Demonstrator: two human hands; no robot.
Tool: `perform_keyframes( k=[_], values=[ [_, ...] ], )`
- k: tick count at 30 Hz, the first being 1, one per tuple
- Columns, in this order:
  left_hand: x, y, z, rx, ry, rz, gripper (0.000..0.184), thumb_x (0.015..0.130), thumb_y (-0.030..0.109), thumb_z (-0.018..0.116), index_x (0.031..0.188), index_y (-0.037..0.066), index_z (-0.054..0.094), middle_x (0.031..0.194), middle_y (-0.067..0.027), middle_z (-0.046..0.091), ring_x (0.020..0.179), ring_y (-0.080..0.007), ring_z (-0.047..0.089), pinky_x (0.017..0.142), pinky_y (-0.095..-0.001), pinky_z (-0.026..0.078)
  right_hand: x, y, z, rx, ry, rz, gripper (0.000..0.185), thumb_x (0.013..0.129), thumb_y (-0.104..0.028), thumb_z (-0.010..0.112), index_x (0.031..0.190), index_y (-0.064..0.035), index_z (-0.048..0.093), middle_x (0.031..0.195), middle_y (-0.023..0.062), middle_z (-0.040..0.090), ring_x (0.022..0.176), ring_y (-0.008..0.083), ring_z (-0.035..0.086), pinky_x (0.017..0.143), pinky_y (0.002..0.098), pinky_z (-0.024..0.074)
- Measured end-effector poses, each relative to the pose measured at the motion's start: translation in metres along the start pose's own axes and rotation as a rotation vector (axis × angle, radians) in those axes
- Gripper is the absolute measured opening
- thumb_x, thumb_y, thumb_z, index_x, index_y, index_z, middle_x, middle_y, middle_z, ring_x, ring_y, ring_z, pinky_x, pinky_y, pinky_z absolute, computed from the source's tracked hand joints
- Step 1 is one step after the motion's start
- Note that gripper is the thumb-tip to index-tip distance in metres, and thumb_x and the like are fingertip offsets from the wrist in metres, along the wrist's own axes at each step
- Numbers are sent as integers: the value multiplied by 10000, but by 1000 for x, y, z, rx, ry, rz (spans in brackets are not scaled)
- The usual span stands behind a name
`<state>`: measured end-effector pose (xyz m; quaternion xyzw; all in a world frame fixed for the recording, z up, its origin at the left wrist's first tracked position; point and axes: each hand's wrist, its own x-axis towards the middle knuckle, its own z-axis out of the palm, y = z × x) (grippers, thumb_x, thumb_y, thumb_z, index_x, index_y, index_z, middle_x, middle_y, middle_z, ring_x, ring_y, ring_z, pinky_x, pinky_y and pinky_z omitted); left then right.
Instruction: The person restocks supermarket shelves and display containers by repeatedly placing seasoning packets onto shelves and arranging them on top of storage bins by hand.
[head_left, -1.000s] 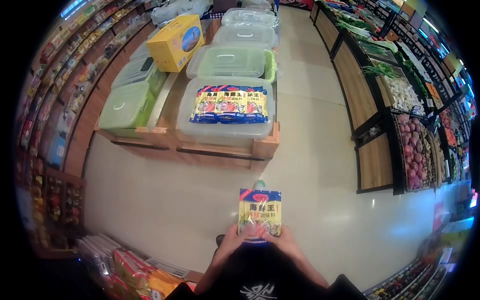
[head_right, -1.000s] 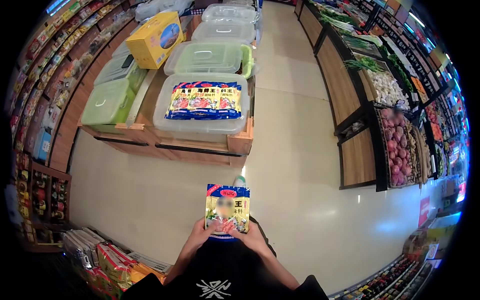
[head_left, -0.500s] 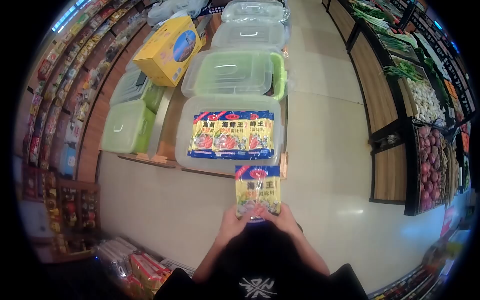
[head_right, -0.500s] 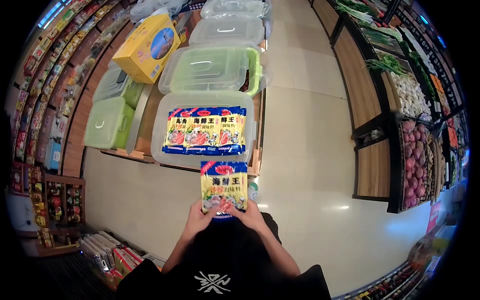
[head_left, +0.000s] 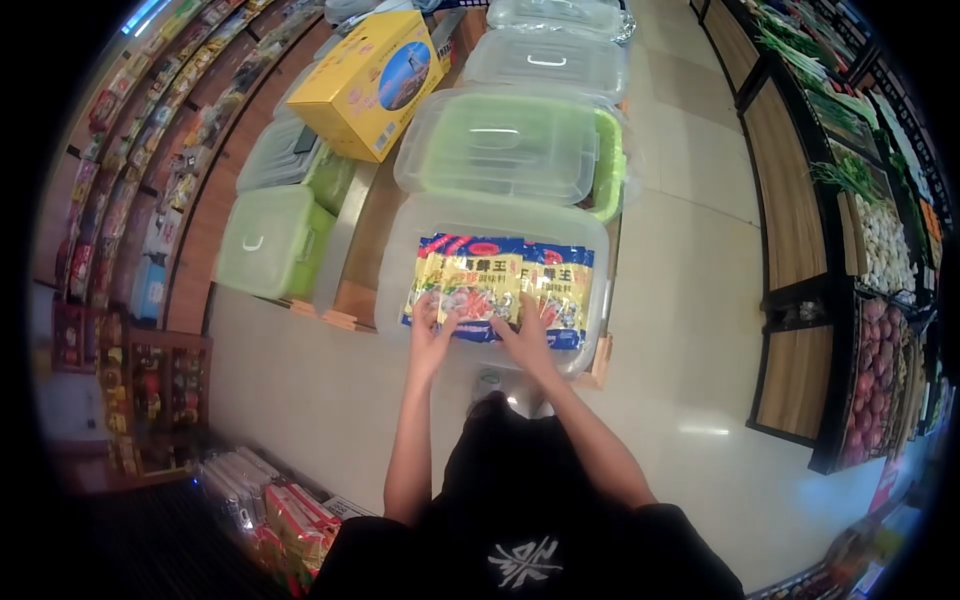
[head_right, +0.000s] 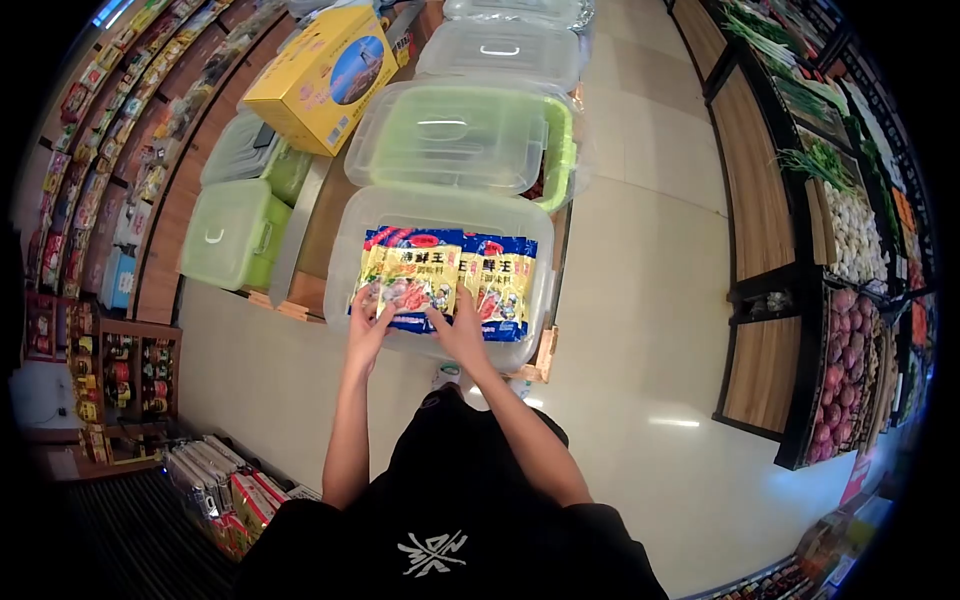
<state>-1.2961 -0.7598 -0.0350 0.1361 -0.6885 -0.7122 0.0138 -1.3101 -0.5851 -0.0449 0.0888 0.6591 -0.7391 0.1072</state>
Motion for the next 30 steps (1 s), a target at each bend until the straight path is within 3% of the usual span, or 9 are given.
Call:
perform_keyframes(
  k=[1, 4, 6, 9, 16, 19, 22, 28, 30],
  values=[
    [15, -29, -16, 58, -16, 15, 532, 861, 69, 637, 1322, 6, 380, 1208, -125, 540, 1022, -144, 562, 857, -265, 457, 8, 19, 3, -114, 35, -104, 630, 834, -155, 662, 1316, 79, 332, 1096, 283, 546, 758, 203, 660, 460, 353, 495],
    [21, -28, -22, 260, -71, 93, 533, 892, 91, 611, 1348, 0, 351, 1241, -147, 537, 1066, -164, 541, 853, -261, 457, -1, -7, 6, -300, 16, -46, 624, 827, -164, 666, 1313, 73, 355, 1119, 232, 553, 849, 284, 645, 667, 358, 540],
    [19, -31, -19, 303, -26, 250, 510, 890, 92, 612, 1330, -10, 376, 1230, -157, 542, 1073, -168, 539, 846, -268, 459, -6, 1, 12, -473, 71, -166, 646, 843, -243, 634, 1333, 70, 351, 1242, 304, 492, 1156, 424, 487, 980, 434, 378],
    [16, -19, -26, 411, -47, 307, 496, 878, 103, 622, 1305, -21, 405, 1239, -168, 528, 1086, -203, 534, 885, -314, 443, -13, -7, 22, -483, 45, -198, 697, 820, -209, 646, 1341, 109, 309, 1243, 347, 465, 1146, 470, 463, 977, 429, 388],
    [10, 31, -33, 976, -169, 548, 553, 758, 128, 708, 1242, 28, 461, 1185, -219, 487, 1153, -379, 443, 1008, -471, 313, -15, 10, 43, -721, 186, -130, 703, 822, -301, 659, 1349, 14, 318, 1250, 306, 465, 1145, 467, 468, 914, 477, 435],
    [20, 28, -32, 858, -261, 606, 518, 737, 158, 723, 1194, 58, 502, 1227, -163, 458, 1159, -362, 409, 971, -467, 315, -22, 13, 51, -781, 364, -303, 661, 802, -277, 691, 1305, 27, 390, 1106, 234, 542, 963, 379, 561, 845, 417, 454],
    [20, 16, -34, 874, -337, 556, 464, 739, 167, 718, 1158, 72, 542, 1173, -147, 477, 1092, -341, 438, 940, -440, 336, -43, 6, 55, -597, 348, -193, 656, 808, -280, 688, 1318, 3, 390, 1015, 185, 539, 852, 310, 559, 782, 386, 464],
    [29, 21, -38, 775, -433, 608, 438, 738, 133, 712, 1141, 72, 552, 1127, -157, 488, 1074, -340, 453, 941, -445, 345, -124, 45, 60, -620, 536, 18, 581, 820, -243, 666, 1303, -47, 410, 990, 156, 536, 894, 312, 564, 748, 374, 480],
    [22, 24, -33, 468, -409, 690, 361, 717, 36, 706, 1047, 58, 562, 1075, -158, 507, 973, -330, 519, 823, -407, 434, -154, 78, 67, -630, 659, -26, 553, 808, -245, 685, 1265, -31, 457, 991, 174, 547, 829, 284, 560, 747, 368, 473]
  ],
)
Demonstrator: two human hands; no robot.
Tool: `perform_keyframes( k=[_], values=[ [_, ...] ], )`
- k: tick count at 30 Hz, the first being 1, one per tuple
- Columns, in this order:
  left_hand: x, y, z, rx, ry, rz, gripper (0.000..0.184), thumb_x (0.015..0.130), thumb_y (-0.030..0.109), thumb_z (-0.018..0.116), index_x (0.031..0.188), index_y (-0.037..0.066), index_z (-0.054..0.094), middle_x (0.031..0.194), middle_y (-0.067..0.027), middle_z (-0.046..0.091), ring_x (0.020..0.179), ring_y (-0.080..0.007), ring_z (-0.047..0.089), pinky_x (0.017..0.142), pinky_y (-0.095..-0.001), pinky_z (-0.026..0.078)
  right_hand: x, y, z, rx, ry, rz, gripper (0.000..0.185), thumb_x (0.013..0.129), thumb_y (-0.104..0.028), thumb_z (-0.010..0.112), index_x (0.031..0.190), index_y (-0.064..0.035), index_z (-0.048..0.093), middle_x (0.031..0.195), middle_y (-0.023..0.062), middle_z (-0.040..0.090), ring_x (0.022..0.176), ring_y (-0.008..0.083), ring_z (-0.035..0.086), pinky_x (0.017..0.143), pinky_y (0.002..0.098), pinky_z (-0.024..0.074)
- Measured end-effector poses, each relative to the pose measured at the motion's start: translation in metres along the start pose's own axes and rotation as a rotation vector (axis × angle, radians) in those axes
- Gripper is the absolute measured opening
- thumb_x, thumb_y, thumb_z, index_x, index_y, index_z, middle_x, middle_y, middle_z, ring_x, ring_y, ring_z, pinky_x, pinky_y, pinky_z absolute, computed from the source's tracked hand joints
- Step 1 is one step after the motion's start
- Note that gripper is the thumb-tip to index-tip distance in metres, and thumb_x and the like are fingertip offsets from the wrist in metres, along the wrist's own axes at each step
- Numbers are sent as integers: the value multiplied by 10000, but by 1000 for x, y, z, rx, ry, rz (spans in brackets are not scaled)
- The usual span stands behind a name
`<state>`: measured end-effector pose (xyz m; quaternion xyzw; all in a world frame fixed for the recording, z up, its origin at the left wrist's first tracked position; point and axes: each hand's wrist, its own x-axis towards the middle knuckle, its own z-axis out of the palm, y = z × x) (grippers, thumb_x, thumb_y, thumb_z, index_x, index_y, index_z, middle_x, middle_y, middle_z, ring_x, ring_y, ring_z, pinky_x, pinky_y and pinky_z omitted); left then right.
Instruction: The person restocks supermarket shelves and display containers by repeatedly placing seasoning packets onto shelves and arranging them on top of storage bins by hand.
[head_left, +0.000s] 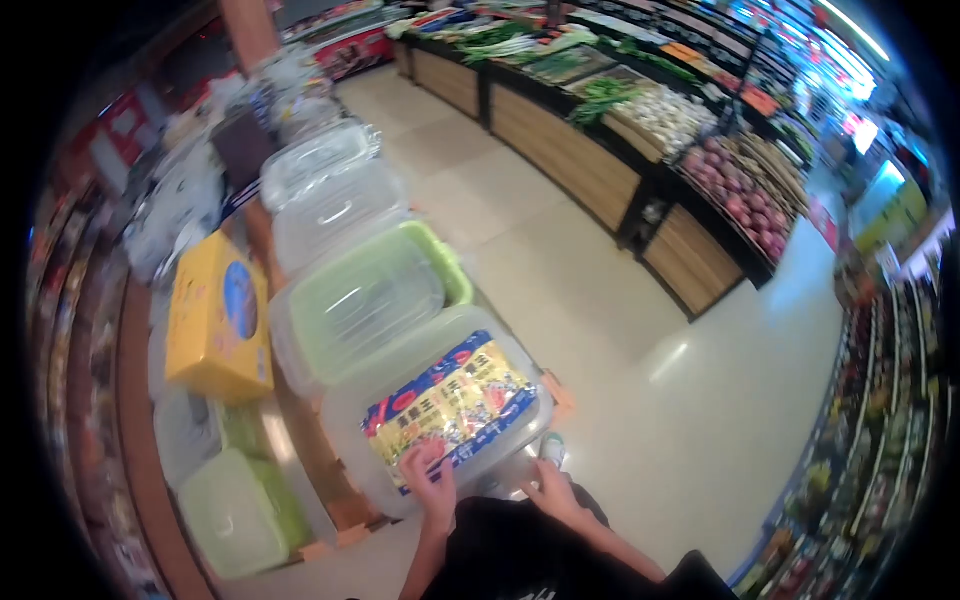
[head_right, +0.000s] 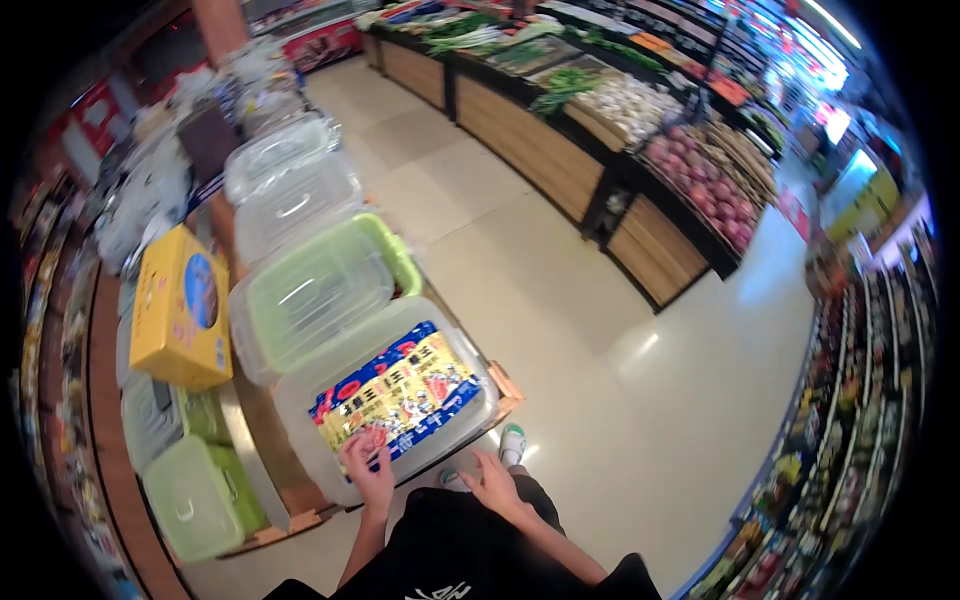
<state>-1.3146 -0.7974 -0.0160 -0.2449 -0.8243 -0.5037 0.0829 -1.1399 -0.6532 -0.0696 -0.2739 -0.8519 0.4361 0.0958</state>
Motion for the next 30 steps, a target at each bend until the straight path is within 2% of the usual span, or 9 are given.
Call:
perform_keyframes(
  k=[2, 5, 8, 10, 12, 14, 17, 20, 30],
  values=[
    [-9, 13, 2, -134, 31, 89, 334, 709, -5, 701, 1009, 51, 565, 1036, -153, 522, 937, -328, 548, 768, -387, 468, -20, 18, -2, 22, 78, 62, 534, 802, -243, 696, 1240, -23, 485, 998, 187, 555, 797, 270, 562, 752, 365, 470],
    [-40, 14, 17, -229, -391, 78, 310, 750, 76, 706, 1027, 29, 574, 971, -129, 542, 877, -249, 568, 701, -315, 481, -51, 24, -17, 119, 74, 261, 510, 801, -235, 704, 1217, -16, 504, 999, 182, 562, 788, 249, 575, 741, 355, 483],
    [-72, 12, 45, -253, -956, 95, 321, 798, 122, 687, 1076, 10, 571, 943, -132, 594, 831, -239, 616, 706, -313, 500, -64, 38, -23, 158, 172, 256, 488, 813, -252, 690, 1210, -38, 503, 991, 162, 545, 651, 214, 593, 662, 335, 501],
    [-92, 18, 54, -261, -1282, 48, 340, 840, 170, 661, 1122, 5, 565, 988, -151, 619, 865, -242, 644, 754, -327, 511, -70, 42, -34, 188, 180, 267, 489, 819, -266, 684, 1213, -38, 507, 998, 165, 542, 654, 210, 593, 667, 335, 503],
    [-109, 15, 69, -192, -1438, 87, 392, 886, 265, 605, 1173, 4, 549, 1032, -194, 628, 879, -292, 644, 782, -364, 509, -76, 47, -50, 199, 183, 267, 490, 825, -282, 678, 1216, -38, 511, 1006, 168, 540, 657, 207, 594, 671, 333, 504],
    [-118, 26, 78, -202, -1477, 9, 402, 883, 269, 611, 1178, 4, 550, 1040, -193, 641, 881, -298, 652, 784, -368, 517, -86, 56, -71, 189, 177, 263, 492, 831, -300, 671, 1218, -39, 515, 1015, 170, 539, 661, 207, 596, 675, 331, 503],
    [-133, 49, 99, -97, -1399, 55, 405, 871, 262, 630, 1173, 4, 555, 1047, -196, 645, 907, -302, 654, 795, -367, 521, -110, 78, -96, 202, 239, 274, 494, 834, -319, 664, 1215, -38, 521, 1026, 171, 540, 666, 208, 600, 673, 330, 501],
    [-153, 73, 130, -132, -1434, 31, 391, 877, 231, 638, 1166, -18, 554, 1065, -192, 635, 954, -262, 646, 816, -340, 522, -138, 95, -129, 210, 271, 323, 489, 830, -309, 671, 1213, -44, 524, 1036, 162, 544, 691, 207, 603, 671, 328, 499],
    [-248, 211, 265, -476, -1676, -134, 347, 917, 186, 597, 1203, 9, 512, 1102, -101, 608, 1010, -158, 585, 878, -290, 475, -253, 179, -242, 273, 537, 428, 479, 829, -279, 675, 1214, -41, 519, 998, 140, 578, 721, 220, 613, 672, 329, 504]
  ],
)
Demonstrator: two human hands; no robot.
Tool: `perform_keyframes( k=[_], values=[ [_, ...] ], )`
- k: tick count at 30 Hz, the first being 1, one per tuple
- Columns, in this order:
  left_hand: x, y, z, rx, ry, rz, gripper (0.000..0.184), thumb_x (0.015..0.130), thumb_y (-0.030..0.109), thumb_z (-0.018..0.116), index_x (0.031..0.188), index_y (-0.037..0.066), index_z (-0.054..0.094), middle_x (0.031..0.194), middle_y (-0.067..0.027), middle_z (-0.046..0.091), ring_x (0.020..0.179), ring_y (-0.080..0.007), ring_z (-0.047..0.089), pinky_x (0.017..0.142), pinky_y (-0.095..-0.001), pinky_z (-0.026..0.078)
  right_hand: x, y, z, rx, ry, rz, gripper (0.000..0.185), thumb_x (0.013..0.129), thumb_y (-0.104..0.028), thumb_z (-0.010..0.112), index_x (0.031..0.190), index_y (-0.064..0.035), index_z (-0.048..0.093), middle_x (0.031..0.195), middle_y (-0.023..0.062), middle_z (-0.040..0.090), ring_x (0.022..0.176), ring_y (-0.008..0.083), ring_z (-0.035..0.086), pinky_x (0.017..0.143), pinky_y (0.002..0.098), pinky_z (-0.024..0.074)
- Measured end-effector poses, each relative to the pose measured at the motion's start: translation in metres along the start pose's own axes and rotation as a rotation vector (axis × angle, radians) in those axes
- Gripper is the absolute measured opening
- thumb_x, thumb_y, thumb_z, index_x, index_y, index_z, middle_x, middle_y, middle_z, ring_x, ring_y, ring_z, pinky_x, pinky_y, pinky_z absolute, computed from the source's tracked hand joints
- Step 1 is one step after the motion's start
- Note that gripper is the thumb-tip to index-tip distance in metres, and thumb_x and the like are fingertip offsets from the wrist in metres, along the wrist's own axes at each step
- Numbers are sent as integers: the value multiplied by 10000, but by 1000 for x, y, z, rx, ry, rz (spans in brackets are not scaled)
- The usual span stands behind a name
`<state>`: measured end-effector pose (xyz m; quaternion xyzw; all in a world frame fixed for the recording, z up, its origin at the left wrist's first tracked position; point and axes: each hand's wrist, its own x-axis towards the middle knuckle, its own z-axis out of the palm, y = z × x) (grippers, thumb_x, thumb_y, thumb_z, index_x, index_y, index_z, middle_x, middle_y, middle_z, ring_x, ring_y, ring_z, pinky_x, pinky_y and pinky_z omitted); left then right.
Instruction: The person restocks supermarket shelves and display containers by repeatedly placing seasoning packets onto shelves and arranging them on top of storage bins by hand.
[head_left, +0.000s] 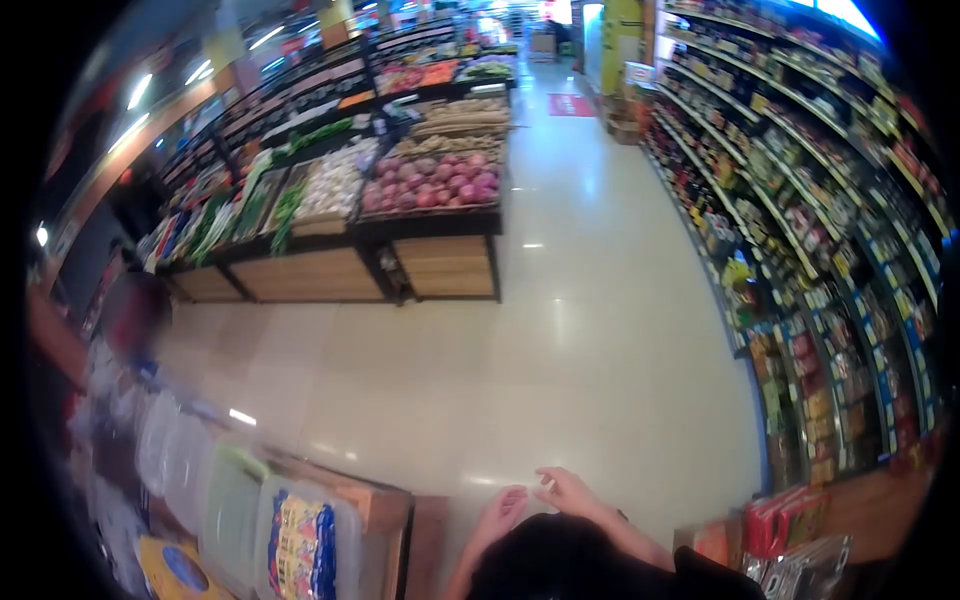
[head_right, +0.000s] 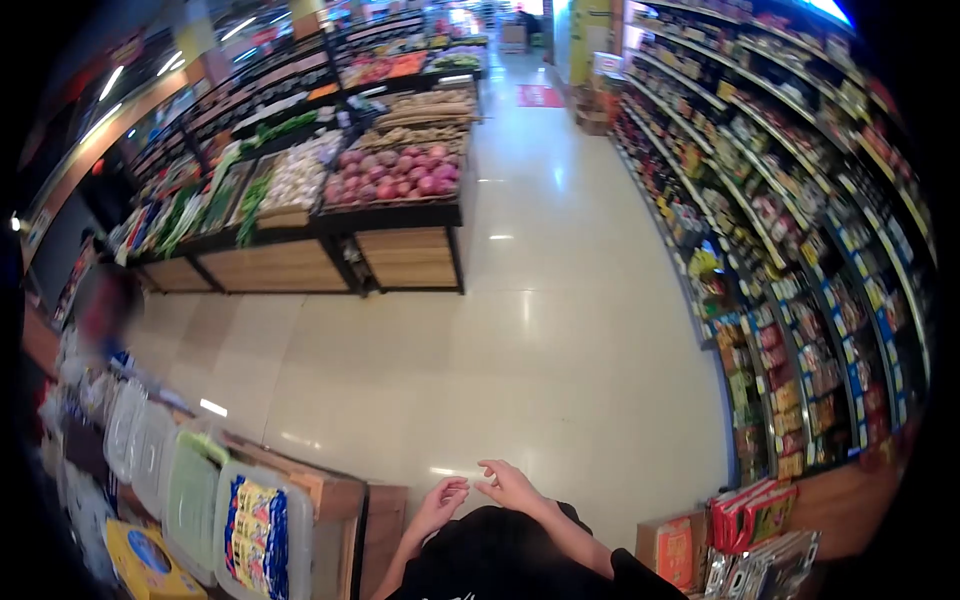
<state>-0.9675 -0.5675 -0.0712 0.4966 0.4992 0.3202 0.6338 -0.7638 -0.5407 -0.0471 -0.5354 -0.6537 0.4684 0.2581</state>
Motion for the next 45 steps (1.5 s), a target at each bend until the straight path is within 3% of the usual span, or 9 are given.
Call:
perform_keyframes(
  k=[9, 20, 29, 35, 39, 45],
  values=[
    [106, 64, 116, -117, -132, -10, 256, 938, 144, 548, 1149, -1, 534, 1030, -107, 622, 951, -168, 609, 798, -283, 514, -47, 69, -109, 133, 325, 178, 469, 844, -265, 663, 1224, -28, 523, 953, 125, 610, 731, 191, 613, 667, 319, 511],
    [191, 48, 190, -12, -466, -241, 245, 948, 195, 542, 1135, 37, 544, 1017, -78, 621, 944, -158, 603, 824, -287, 496, -86, 153, -143, 493, 632, 311, 500, 841, -255, 682, 1234, -11, 492, 951, 124, 634, 750, 182, 629, 683, 301, 517],
    [314, 89, 322, 100, -653, -239, 285, 950, 261, 539, 1142, 51, 549, 1027, -74, 624, 973, -164, 597, 834, -307, 481, -98, 205, -255, 315, 948, 448, 515, 822, -281, 698, 1219, -20, 499, 934, 125, 623, 752, 190, 628, 676, 319, 517],
    [385, 119, 407, 78, -690, -147, 322, 934, 266, 564, 1144, 22, 557, 1040, -95, 643, 969, -174, 603, 826, -307, 480, -79, 241, -335, 257, 962, 522, 509, 823, -271, 696, 1216, -17, 496, 980, 138, 584, 727, 187, 621, 665, 311, 520],
    [425, 136, 438, 85, -678, -117, 306, 924, 255, 581, 1124, 24, 572, 987, -89, 656, 936, -169, 609, 823, -296, 474, -65, 262, -363, 205, 999, 512, 520, 810, -218, 719, 1222, 5, 492, 1043, 149, 556, 750, 195, 619, 667, 314, 525],
    [466, 134, 452, 175, -674, -71, 337, 903, 278, 608, 1120, 21, 584, 979, -88, 649, 910, -159, 607, 794, -297, 483, -53, 260, -422, 143, 1027, 529, 522, 817, -249, 704, 1228, -9, 491, 1081, 178, 528, 732, 195, 634, 678, 302, 531]
  ],
)
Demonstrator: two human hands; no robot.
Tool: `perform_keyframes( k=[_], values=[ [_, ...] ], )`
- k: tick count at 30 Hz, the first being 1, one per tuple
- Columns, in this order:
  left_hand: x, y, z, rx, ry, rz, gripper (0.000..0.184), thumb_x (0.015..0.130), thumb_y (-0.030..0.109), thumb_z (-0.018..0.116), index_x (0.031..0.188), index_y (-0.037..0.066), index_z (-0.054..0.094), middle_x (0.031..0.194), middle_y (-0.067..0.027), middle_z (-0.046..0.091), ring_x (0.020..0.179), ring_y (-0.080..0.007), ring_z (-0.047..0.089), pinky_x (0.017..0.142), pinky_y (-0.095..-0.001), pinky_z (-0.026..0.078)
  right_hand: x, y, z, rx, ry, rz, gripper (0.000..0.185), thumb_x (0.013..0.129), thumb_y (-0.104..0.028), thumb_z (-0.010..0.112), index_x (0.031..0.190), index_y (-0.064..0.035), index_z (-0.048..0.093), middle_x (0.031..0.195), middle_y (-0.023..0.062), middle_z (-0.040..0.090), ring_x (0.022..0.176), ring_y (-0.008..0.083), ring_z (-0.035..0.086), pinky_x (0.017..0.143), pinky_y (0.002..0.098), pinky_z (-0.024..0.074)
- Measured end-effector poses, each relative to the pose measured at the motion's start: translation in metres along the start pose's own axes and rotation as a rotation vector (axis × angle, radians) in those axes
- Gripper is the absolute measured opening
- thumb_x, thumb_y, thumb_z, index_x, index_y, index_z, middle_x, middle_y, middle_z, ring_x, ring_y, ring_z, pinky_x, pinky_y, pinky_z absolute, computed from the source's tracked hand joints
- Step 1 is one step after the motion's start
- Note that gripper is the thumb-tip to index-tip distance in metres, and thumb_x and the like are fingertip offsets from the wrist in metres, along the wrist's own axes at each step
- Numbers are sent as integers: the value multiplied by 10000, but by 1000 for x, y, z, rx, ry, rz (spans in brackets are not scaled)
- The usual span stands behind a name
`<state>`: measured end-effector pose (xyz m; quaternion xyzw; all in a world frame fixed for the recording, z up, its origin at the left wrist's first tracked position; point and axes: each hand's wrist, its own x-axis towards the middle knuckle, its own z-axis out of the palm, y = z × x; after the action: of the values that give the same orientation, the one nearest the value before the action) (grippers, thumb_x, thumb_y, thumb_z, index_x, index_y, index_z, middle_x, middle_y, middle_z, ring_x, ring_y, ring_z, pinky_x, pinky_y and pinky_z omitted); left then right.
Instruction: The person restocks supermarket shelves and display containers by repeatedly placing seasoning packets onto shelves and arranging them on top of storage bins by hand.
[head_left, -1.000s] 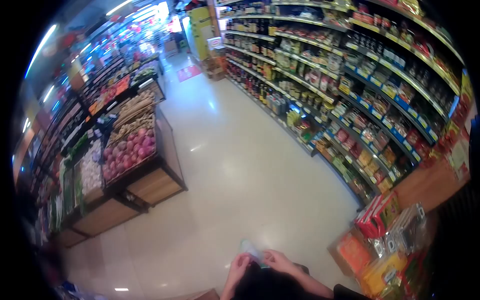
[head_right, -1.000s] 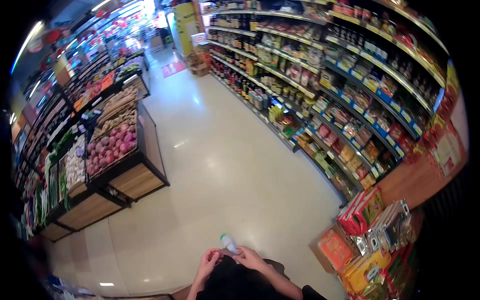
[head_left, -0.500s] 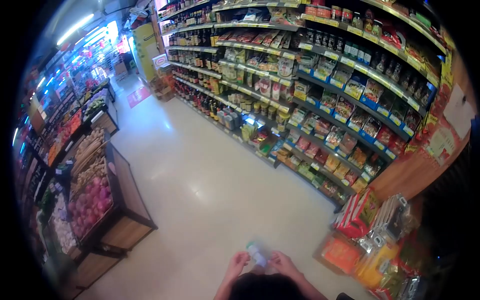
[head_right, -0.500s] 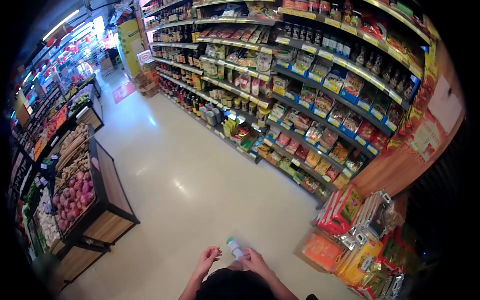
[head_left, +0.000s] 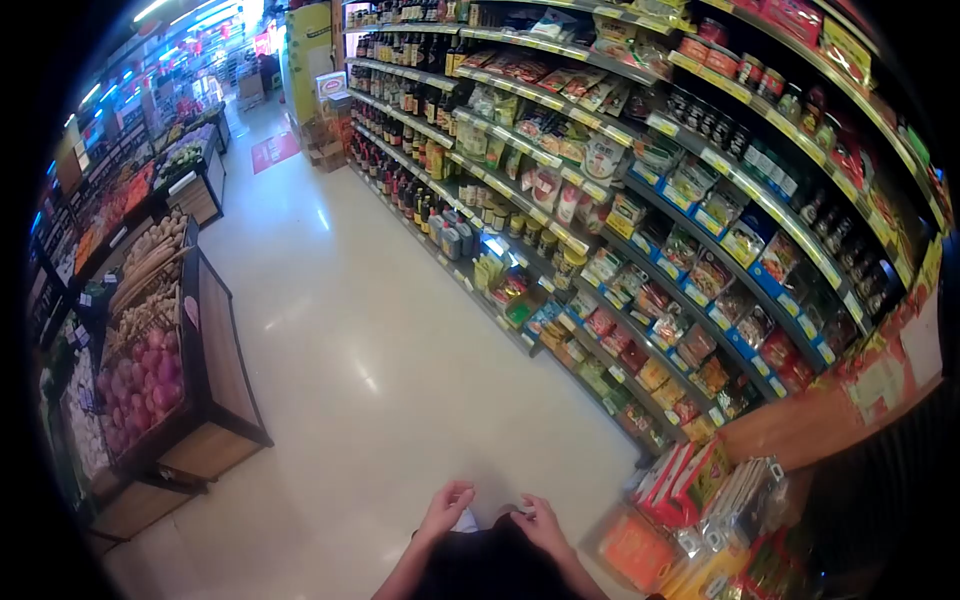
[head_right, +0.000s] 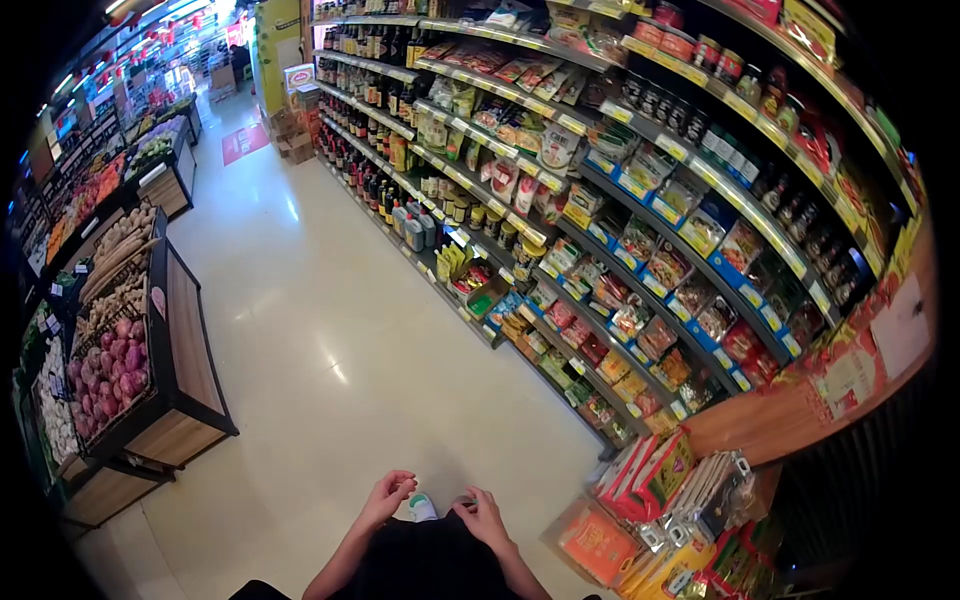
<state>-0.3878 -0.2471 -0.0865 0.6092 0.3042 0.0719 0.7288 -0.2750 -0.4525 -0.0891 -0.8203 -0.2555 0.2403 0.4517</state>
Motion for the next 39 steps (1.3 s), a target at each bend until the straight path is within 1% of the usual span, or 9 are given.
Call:
perform_keyframes(
  k=[7, 9, 15, 19, 22, 24, 29, 32, 39],
  values=[
    [49, 6, -6, 32, -69, -67, 302, 922, 275, 586, 1126, 53, 564, 991, -53, 629, 925, -130, 590, 791, -273, 477, 56, 8, -5, 34, 51, 49, 508, 807, -212, 723, 1215, -10, 497, 1065, 158, 539, 737, 197, 627, 658, 295, 526],
    [72, 10, -6, 24, -53, -55, 318, 905, 269, 609, 1110, 27, 577, 970, -73, 634, 907, -152, 600, 785, -283, 482, 78, 13, -5, 53, 35, 68, 514, 806, -209, 723, 1217, -5, 492, 1069, 165, 539, 758, 206, 631, 659, 297, 527],
    [154, 48, -9, 41, -5, -46, 307, 900, 255, 617, 1102, 25, 586, 952, -67, 629, 868, -144, 594, 753, -276, 483, 183, 32, -6, 9, 30, -47, 557, 805, -260, 717, 1233, 2, 475, 1083, 197, 511, 746, 237, 633, 669, 312, 537],
    [220, 84, -15, 55, 36, -42, 308, 901, 252, 617, 1105, 24, 584, 954, -61, 628, 847, -133, 585, 732, -269, 481, 265, 26, -20, 124, -7, -12, 571, 796, -251, 723, 1244, -13, 463, 1078, 197, 512, 790, 249, 625, 672, 330, 543],
    [270, 108, -12, 69, 20, -30, 317, 899, 251, 620, 1114, 22, 579, 962, -63, 629, 869, -137, 594, 735, -267, 483, 322, 27, -34, 140, 83, -88, 560, 780, -232, 739, 1225, -30, 465, 1066, 187, 507, 802, 249, 619, 663, 342, 543],
    [305, 124, -4, 91, -6, -55, 299, 921, 252, 586, 1130, 40, 563, 1002, -67, 627, 938, -149, 592, 790, -290, 483, 353, 26, -47, 69, 182, -165, 539, 782, -201, 736, 1214, -38, 458, 1064, 183, 499, 799, 246, 614, 656, 341, 545],
    [386, 141, 23, 102, -111, 0, 293, 933, 249, 570, 1145, 47, 551, 1019, -68, 626, 962, -155, 593, 817, -298, 480, 413, 21, -91, 137, 239, -90, 527, 792, -163, 721, 1225, -31, 451, 1084, 173, 498, 784, 223, 607, 645, 302, 533],
    [417, 158, 41, 147, -153, 5, 280, 938, 225, 563, 1144, 37, 549, 996, -66, 625, 945, -149, 589, 816, -285, 470, 437, 7, -118, 105, 280, -66, 504, 806, -136, 693, 1232, -23, 449, 1086, 138, 520, 785, 195, 600, 674, 306, 517],
    [491, 194, 60, 79, -200, 102, 234, 941, 179, 552, 1104, 11, 541, 937, -65, 617, 901, -128, 578, 829, -256, 448, 484, -68, -149, 327, 379, -38, 421, 826, -43, 654, 1207, -22, 478, 1055, 118, 540, 819, 161, 605, 689, 286, 513]
  ],
)
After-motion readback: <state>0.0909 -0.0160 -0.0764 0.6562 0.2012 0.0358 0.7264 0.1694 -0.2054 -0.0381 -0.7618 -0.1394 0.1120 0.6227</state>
